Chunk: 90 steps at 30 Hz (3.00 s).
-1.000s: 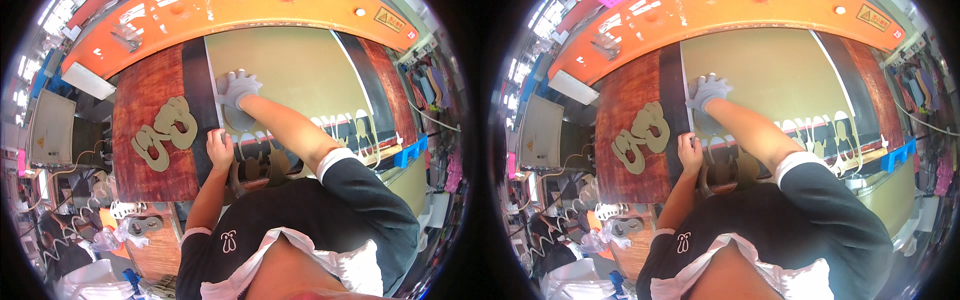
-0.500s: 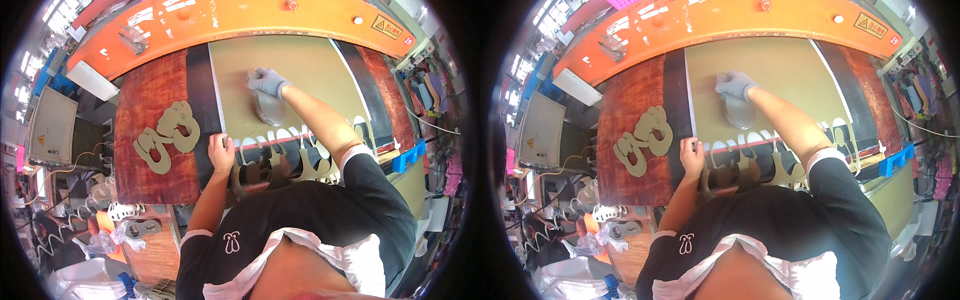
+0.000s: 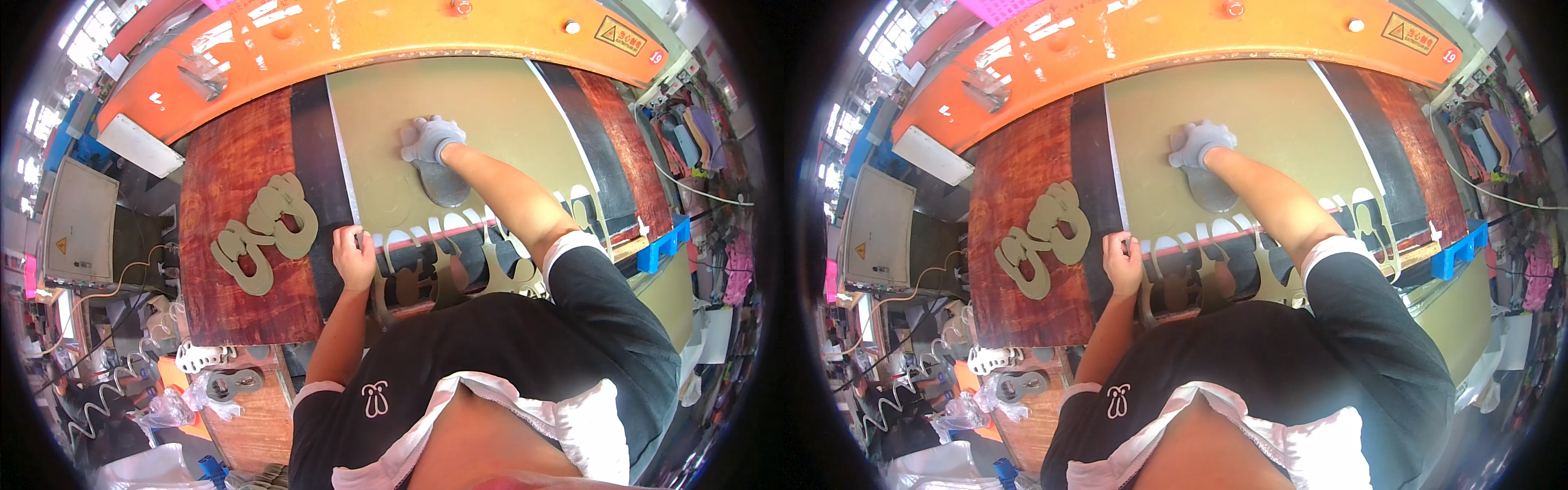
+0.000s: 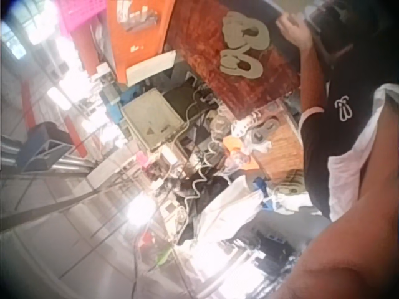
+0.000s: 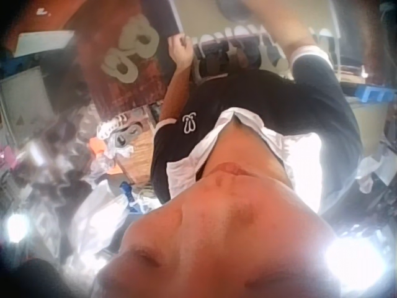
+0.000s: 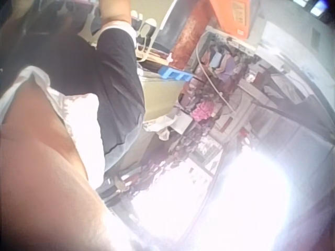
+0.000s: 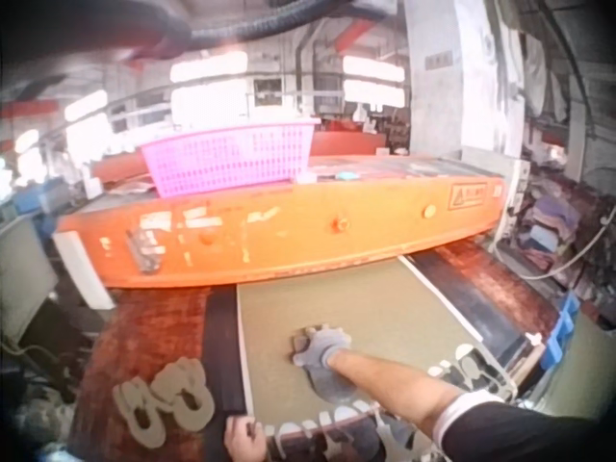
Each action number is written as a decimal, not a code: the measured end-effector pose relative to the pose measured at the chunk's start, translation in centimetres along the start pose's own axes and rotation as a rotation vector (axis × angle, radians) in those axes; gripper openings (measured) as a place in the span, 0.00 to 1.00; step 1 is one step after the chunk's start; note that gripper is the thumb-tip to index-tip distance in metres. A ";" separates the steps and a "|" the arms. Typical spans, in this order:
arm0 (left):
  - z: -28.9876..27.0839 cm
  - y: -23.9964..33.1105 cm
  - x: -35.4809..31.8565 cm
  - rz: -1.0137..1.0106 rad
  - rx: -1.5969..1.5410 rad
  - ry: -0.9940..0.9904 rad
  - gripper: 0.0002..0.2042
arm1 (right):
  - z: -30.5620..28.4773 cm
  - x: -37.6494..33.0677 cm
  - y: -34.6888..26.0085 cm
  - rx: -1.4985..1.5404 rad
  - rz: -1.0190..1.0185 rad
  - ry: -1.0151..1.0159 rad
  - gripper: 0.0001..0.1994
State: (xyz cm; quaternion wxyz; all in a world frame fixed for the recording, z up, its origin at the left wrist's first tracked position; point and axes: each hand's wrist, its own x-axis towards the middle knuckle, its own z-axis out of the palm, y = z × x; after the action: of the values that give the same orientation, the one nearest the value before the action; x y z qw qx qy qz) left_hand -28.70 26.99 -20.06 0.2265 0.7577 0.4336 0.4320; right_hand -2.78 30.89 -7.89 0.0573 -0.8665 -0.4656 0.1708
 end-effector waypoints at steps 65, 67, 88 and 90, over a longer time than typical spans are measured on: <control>3.7 11.6 -3.6 0.218 0.471 -0.113 0.09 | -7.0 -18.0 53.2 0.052 0.220 0.507 0.16; 2.9 10.6 -4.3 0.199 0.574 -0.142 0.09 | -6.0 -18.4 53.1 0.073 0.210 0.500 0.15; -6.4 5.6 14.8 0.022 0.383 -0.595 0.09 | -9.9 -5.5 32.7 0.097 0.147 0.917 0.24; -9.0 6.2 16.5 -0.317 0.152 -0.669 0.11 | -11.2 -3.1 26.6 0.339 -0.007 0.865 0.26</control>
State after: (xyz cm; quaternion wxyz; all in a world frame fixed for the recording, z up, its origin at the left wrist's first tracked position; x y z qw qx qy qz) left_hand -29.32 37.57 -3.33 0.3630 0.7949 0.4783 0.0867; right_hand 20.51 14.12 -3.51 0.3874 -0.8351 -0.3673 -0.1327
